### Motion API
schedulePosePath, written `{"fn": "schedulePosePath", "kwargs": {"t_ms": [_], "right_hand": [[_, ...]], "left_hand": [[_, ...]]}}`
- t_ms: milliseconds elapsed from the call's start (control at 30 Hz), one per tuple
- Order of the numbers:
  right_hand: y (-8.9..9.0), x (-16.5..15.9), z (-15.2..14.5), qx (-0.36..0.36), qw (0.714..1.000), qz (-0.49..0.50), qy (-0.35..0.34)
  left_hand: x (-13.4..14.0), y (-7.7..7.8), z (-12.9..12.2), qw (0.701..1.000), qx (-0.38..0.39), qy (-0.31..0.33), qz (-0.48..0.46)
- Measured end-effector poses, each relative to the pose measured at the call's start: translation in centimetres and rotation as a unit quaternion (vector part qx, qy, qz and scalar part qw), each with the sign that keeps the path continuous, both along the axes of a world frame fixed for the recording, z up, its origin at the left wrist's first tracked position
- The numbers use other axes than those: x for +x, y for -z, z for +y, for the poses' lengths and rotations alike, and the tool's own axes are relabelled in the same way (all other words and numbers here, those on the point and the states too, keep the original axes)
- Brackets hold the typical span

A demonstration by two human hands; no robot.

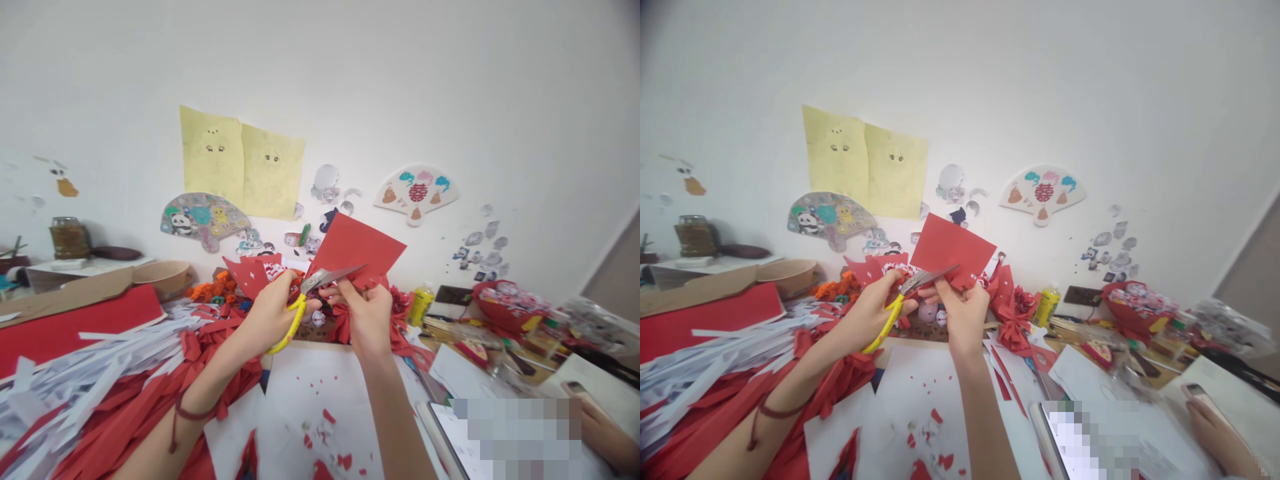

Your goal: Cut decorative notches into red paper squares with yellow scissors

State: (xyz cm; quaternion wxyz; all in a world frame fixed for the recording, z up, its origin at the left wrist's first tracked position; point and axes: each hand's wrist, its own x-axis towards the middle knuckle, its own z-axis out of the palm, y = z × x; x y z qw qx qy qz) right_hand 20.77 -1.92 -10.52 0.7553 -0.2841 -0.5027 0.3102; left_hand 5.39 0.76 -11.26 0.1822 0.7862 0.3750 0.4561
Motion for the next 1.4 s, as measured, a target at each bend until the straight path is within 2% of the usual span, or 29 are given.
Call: {"fn": "schedulePosePath", "kwargs": {"t_ms": [233, 867, 1100, 1400], "right_hand": [[0.1, 0.16, 0.19, 0.007, 1.0, 0.003, -0.002], [-0.15, 0.26, 0.02, 0.012, 1.0, -0.015, -0.01], [-0.13, 0.27, 0.01, 0.006, 1.0, -0.02, 0.014], [-0.05, 0.17, 0.01, 0.013, 1.0, -0.018, 0.012]], "left_hand": [[-0.06, -0.17, -0.05, 1.0, -0.008, -0.014, 0.025], [0.06, -0.04, 0.21, 0.999, -0.02, -0.017, 0.019], [0.08, 0.01, 0.07, 0.999, -0.023, -0.007, 0.021], [0.15, -0.19, -0.17, 0.999, -0.029, -0.011, 0.023]]}}
